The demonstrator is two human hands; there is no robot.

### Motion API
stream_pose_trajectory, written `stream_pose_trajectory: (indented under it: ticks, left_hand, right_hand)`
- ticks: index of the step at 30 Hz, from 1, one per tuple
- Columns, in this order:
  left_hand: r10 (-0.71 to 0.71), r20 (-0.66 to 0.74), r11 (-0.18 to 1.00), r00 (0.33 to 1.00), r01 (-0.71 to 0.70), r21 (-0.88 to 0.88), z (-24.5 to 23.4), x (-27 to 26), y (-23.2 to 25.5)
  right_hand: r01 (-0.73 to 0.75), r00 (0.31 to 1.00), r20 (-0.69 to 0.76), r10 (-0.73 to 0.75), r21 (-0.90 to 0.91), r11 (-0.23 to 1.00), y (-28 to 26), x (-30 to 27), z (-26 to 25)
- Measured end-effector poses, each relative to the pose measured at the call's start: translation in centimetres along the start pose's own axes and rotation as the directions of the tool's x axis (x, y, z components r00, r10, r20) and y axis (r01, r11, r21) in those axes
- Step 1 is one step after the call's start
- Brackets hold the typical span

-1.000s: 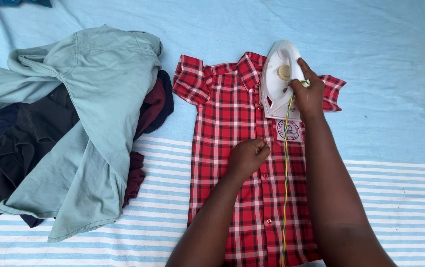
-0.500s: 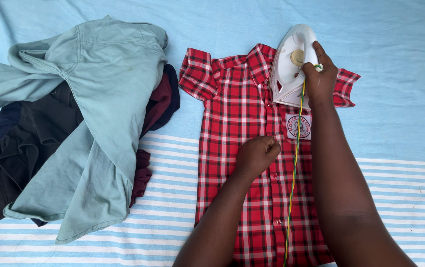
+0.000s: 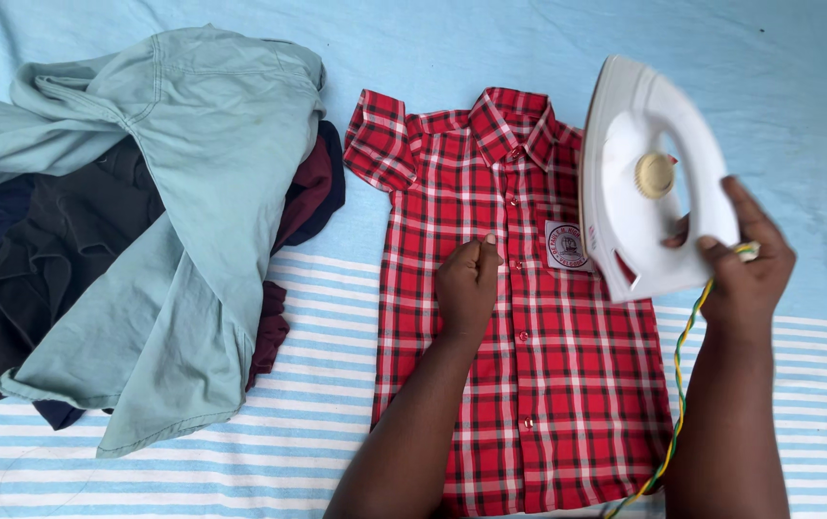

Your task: The person irons a red plaid short-sleeved shirt laid flat on a striped cloth. They smooth the fabric with their hands, then use a white electric iron to press the front, sides, and collar areas of the shirt.

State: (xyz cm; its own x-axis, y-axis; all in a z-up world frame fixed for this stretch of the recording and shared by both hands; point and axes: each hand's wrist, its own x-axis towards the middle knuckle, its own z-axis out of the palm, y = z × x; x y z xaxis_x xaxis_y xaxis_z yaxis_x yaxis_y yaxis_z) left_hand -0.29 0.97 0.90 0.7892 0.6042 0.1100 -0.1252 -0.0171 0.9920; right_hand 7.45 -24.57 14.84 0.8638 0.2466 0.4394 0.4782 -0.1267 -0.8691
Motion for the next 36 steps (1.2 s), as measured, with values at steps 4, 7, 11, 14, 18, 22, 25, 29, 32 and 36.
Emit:
stream_pose_trajectory:
  ticks: [4,7,11,14,18,22,25,29,32,36]
  left_hand:
    - [0.053,-0.039,0.995,0.998,-0.056,-0.086,-0.2,-0.2,-0.1]
    - [0.080,-0.069,0.992,0.994,-0.087,-0.096,-0.3,0.0,0.0]
    - [-0.001,-0.056,0.994,0.998,-0.005,-0.110,-0.2,-0.1,-0.1]
    - [-0.058,-0.052,0.994,0.997,0.053,-0.101,-0.1,0.3,-0.1]
    - [-0.033,-0.072,0.992,0.997,0.024,-0.121,0.0,0.4,-0.6]
    - [-0.030,-0.063,0.994,0.998,0.024,-0.104,-0.1,0.2,-0.5]
    - [-0.066,-0.054,0.996,0.996,0.062,-0.067,0.1,0.3,-0.6]
    - [-0.088,-0.031,0.992,0.996,0.085,-0.091,0.1,0.3,-0.8]
    - [-0.052,-0.040,0.991,0.998,0.047,-0.124,0.1,0.4,-0.8]
    - [-0.065,-0.028,0.993,0.997,0.062,-0.102,0.1,0.4,-0.8]
  right_hand:
    - [-0.077,0.986,0.119,0.116,-0.289,0.954,1.2,-3.9,2.5]
    - [-0.154,0.960,0.191,0.206,-0.256,0.954,1.6,-4.2,4.9]
    - [-0.030,0.963,0.254,0.092,-0.237,0.971,1.6,-2.9,6.5]
    - [-0.004,0.956,0.273,0.106,-0.349,0.937,0.7,-2.5,7.3]
    - [0.020,0.924,0.362,0.122,-0.364,0.931,0.2,-1.4,8.6]
    - [0.005,0.921,0.350,0.169,-0.444,0.896,-0.5,-0.1,10.6]
    - [-0.002,0.916,0.356,0.184,-0.455,0.891,-0.6,1.1,12.0]
    - [-0.054,0.926,0.319,0.202,-0.416,0.908,-0.1,1.5,13.1]
    - [-0.151,0.932,0.262,0.249,-0.345,0.926,0.7,1.8,13.7]
    - [-0.211,0.929,0.205,0.309,-0.393,0.895,1.6,2.5,14.2]
